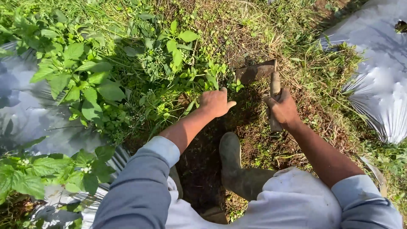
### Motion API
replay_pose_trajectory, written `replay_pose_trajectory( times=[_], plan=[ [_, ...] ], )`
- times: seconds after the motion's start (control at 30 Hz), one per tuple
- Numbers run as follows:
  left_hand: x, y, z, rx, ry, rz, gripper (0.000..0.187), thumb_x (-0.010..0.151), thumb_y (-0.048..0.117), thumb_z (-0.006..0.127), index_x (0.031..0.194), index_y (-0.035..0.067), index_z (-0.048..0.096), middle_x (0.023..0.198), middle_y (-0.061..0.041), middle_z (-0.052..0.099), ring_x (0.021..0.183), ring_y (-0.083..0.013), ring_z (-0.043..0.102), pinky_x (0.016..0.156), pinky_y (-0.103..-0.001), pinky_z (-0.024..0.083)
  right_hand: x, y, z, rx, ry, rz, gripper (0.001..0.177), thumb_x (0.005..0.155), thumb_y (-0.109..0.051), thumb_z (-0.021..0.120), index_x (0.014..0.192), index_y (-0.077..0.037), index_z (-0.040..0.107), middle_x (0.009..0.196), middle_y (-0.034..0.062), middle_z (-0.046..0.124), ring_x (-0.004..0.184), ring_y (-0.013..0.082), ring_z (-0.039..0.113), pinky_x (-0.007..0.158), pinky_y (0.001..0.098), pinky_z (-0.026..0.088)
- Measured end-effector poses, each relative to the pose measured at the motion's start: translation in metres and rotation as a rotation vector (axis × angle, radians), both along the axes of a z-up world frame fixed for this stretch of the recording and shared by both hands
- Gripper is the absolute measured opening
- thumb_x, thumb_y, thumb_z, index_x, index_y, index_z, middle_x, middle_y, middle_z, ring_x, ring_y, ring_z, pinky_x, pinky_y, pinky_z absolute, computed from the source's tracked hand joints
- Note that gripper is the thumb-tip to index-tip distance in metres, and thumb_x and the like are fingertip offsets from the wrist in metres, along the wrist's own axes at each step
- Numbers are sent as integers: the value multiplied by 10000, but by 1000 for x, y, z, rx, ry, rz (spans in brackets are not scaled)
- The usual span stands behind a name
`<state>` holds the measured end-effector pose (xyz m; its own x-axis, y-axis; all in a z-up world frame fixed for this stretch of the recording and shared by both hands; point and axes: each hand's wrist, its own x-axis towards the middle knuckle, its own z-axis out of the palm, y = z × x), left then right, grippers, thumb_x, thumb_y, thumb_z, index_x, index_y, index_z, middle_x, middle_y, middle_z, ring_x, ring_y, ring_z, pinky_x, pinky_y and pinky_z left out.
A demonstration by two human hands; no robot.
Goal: The person uses a hoe to loosen the soil and uproot weeds growing along the edge of a plastic-covered garden bed. They gather the removed weeds by hand and toss them aside, repeating the process to clear the area.
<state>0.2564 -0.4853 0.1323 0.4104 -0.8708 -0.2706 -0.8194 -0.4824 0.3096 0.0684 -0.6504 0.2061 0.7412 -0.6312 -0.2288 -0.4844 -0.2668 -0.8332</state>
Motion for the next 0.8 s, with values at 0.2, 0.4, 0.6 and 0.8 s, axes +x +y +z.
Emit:
replay_pose_trajectory(
  times=[0.2, 0.4, 0.6, 0.8],
  plan=[
    [11, -66, -32, -76, 99, 98, 559, 1046, 403, 472, 1357, -50, 576, 705, -39, 619, 627, -207, 632, 648, -370, 559, 8, 11, 31, 20, -182, -72, 296, 1014, -111, 612, 1203, 10, 420, 688, 134, 579, 510, 223, 598, 497, 343, 537],
    [25, -72, -107, -105, 252, 135, 303, 986, 194, 459, 1026, 67, 731, 649, -49, 660, 584, -231, 666, 566, -361, 564, 2, -3, -6, -72, -113, 22, 261, 1011, -64, 594, 1214, 17, 450, 687, 190, 619, 521, 276, 638, 514, 404, 570],
    [62, -16, -63, -267, 208, 208, 289, 1013, 47, 478, 1268, 43, 614, 1135, -179, 600, 580, -136, 612, 474, -256, 527, 35, 7, 18, 26, 52, -13, 291, 977, -102, 654, 1170, 12, 468, 699, 188, 630, 527, 290, 646, 491, 448, 570],
    [83, 18, -36, -131, 158, 118, 268, 1022, 97, 560, 1237, 86, 719, 1499, -231, 474, 1446, -430, 458, 1194, -584, 367, 87, 7, -2, -105, -129, 15, 281, 1053, -119, 575, 1224, -5, 384, 805, 196, 618, 591, 263, 653, 537, 418, 591]
  ],
)
